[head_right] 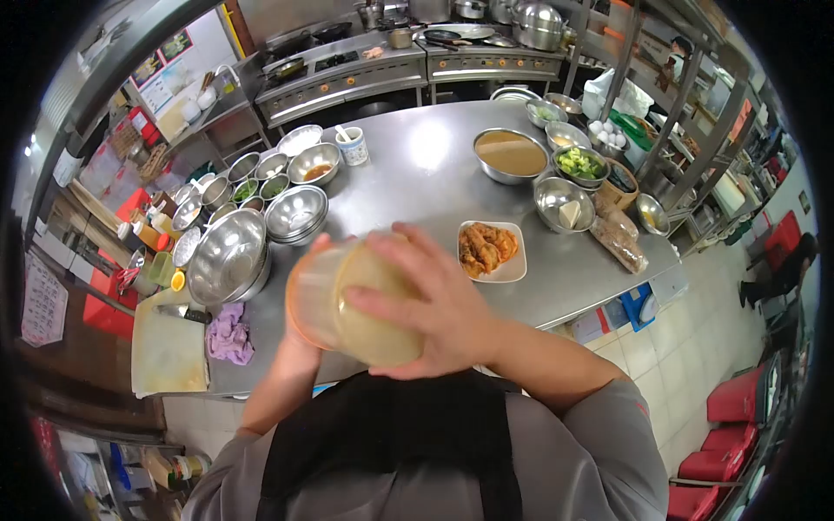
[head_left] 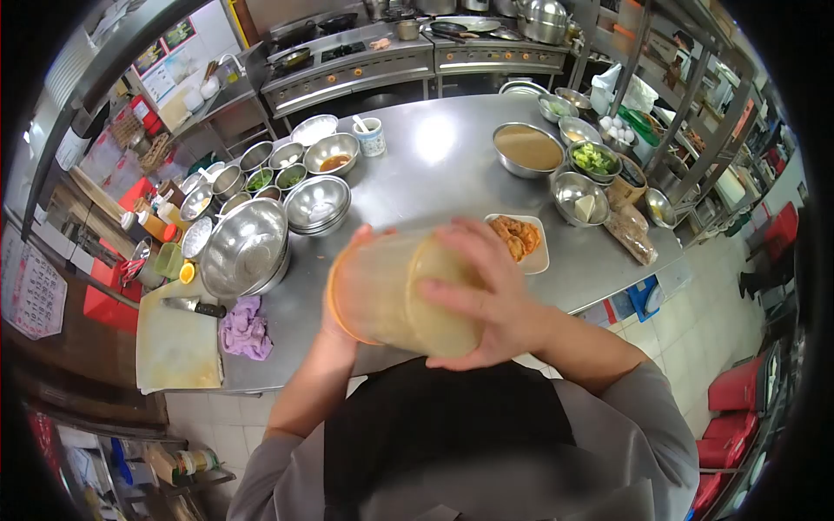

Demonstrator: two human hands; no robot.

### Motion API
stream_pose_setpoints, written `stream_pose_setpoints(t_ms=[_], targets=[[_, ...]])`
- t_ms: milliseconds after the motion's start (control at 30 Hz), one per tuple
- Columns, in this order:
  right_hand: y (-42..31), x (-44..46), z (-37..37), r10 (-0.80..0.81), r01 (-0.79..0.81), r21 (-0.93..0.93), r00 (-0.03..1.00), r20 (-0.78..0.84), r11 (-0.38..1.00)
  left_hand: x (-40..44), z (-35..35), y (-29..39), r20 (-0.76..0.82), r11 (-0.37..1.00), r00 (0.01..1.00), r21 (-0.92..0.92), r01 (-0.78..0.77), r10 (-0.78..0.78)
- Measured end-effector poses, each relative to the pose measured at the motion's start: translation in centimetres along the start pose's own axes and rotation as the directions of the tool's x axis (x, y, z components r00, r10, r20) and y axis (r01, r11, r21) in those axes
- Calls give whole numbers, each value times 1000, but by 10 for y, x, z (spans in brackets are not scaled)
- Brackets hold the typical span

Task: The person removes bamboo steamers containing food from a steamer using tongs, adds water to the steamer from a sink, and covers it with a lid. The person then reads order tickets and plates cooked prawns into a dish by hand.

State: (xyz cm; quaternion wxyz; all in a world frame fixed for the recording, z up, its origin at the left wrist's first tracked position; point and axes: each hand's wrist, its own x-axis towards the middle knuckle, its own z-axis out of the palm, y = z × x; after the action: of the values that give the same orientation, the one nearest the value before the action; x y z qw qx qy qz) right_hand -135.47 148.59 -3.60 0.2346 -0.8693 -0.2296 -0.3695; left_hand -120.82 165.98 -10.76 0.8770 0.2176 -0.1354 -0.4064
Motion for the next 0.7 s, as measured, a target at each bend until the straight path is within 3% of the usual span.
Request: stream_pose_setpoints(t_ms=[33,67,100,133,167,200,267,300,367,400,500,567,600,700], targets=[[4,1,1,-36,36,5,999,-41,999,10,-22,9,-28,994,999,102,44,-42],[8,0,8,164,-149,141,981,-106,979,25,-65,24,-61,975,995,202,92,-81],[13,-4,19,467,-405,413,882,-57,816,34,-88,32,-99,943,988,301,143,-118],[21,-9,32,703,-576,633,708,71,517,32,-87,35,-155,868,976,451,207,-153],[25,-14,41,833,-631,764,488,261,130,24,-85,38,-217,763,961,587,271,-174],[27,-21,39,799,-693,714,375,470,-95,15,-83,39,-278,633,943,701,329,-182],[27,-42,32,570,-730,466,127,812,-501,-14,-106,30,-317,563,852,646,516,-416],[28,-52,39,561,-735,445,107,821,-511,-20,-127,23,-361,474,770,627,618,-526],[34,-78,60,534,-744,396,62,843,-539,-14,-142,12,-367,479,789,643,598,-493],[40,-87,65,666,-701,560,163,728,-442,-10,-144,9,-370,481,798,651,588,-475],[46,-70,46,729,-585,799,606,318,138,2,-62,44,-126,641,970,732,232,-208],[27,-45,10,532,-515,580,832,158,632,0,-33,69,59,683,995,730,14,-84],[22,-37,-1,385,-396,414,916,115,820,-2,-21,80,156,623,986,777,-84,-62],[25,-56,16,498,-513,483,850,170,710,3,-19,94,415,222,909,891,-396,-45]])
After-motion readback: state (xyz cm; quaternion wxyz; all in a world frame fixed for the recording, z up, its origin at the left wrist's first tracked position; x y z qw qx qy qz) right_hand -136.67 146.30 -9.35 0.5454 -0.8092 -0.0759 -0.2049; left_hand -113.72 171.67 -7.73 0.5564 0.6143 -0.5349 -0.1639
